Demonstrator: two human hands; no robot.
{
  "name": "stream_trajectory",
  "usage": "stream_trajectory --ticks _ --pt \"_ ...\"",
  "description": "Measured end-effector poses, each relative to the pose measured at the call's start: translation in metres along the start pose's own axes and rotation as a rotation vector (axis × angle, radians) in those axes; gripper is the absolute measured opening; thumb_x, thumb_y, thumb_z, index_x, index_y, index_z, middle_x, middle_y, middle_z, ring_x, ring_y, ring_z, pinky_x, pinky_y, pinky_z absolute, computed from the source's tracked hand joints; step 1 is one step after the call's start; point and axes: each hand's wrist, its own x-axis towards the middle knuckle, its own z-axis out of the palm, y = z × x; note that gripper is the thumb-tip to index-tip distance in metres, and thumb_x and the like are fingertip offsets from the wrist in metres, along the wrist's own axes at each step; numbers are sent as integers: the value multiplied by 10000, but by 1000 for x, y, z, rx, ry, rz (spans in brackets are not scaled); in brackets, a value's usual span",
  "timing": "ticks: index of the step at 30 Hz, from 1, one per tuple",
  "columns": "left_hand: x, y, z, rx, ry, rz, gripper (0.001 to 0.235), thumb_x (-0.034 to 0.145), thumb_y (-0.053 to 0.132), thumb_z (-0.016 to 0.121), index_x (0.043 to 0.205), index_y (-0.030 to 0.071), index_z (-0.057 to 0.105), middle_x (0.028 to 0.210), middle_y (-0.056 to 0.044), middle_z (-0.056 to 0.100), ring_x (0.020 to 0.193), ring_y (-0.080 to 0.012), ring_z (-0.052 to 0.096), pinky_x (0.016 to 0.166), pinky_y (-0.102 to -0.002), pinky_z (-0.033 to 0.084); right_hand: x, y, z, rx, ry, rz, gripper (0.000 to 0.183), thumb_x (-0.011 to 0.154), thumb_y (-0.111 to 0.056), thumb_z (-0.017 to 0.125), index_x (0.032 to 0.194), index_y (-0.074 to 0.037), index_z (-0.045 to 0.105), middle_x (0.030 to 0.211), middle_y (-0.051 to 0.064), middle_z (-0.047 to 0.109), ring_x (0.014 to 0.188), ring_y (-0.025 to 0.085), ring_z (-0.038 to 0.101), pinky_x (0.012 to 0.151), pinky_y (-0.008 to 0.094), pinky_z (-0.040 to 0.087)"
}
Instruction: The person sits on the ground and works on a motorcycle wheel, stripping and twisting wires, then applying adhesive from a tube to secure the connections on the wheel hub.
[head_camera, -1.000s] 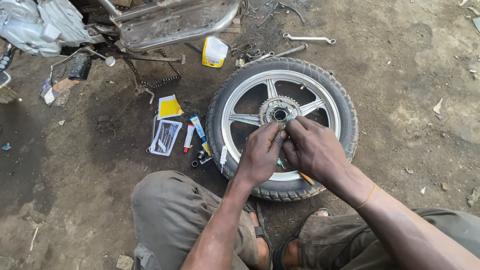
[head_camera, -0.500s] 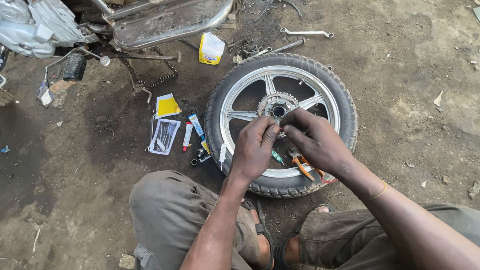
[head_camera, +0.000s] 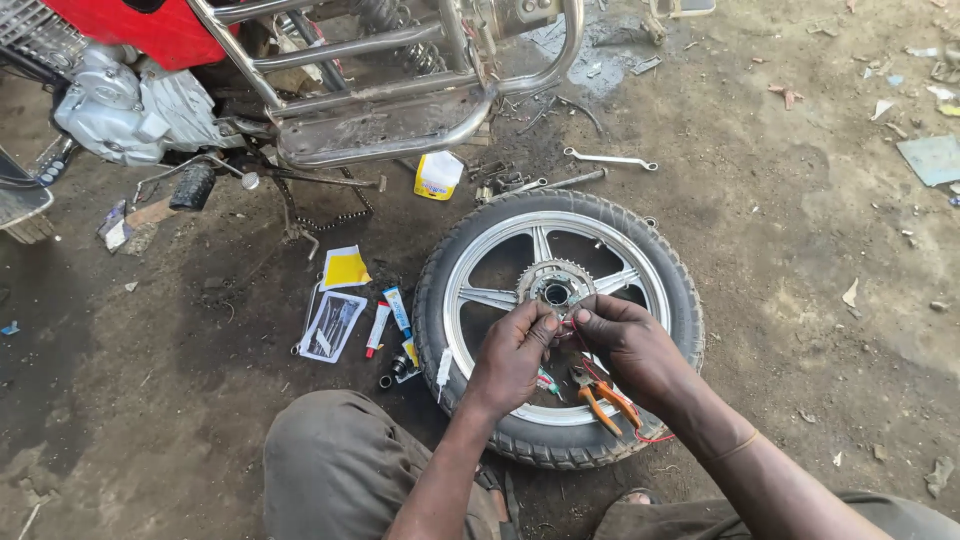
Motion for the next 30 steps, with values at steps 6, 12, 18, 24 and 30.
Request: stream_trajectory --ticks 6,12,18,24,30 --pt "-3 7 -7 -3 -44 -109 233 1079 196 532 1003 52 699 780 -96 667 721 -168 579 684 -360 507 8 -1 -8 -164 -41 59 194 1015 -110 597 1030 64 683 855 187 646 834 295 664 833 412 511" --pt "-3 -37 -1 493 -224 -301 220 1015 203 578 1059 37 715 973 -216 715 961 -410 692 827 -536 549 61 70 -44 -817 -99 96 368 1036 -330 593 1032 11 731 816 190 699 839 328 689 776 439 523" --pt "-8 -237 16 754 -283 -689 443 955 347 593 1252 21 628 1149 -264 699 1145 -451 675 896 -625 541 74 112 -83 -1533 -237 235 360 941 -380 641 1054 -59 759 977 209 776 1016 399 744 905 482 558" --pt "16 -286 23 549 -104 -749 429 983 325 463 1227 48 683 1181 -225 726 1204 -416 664 997 -553 521 96 144 -130 -1730 -12 54 224 935 -296 672 1098 -147 709 1117 113 730 1166 321 685 1079 509 456" --pt "69 -315 17 384 295 -626 336 976 160 530 1245 18 673 1112 -189 715 1184 -370 656 1062 -490 483 73 234 -121 -1651 -233 229 317 951 -301 581 1152 -104 728 1140 151 726 1126 359 684 898 522 584"
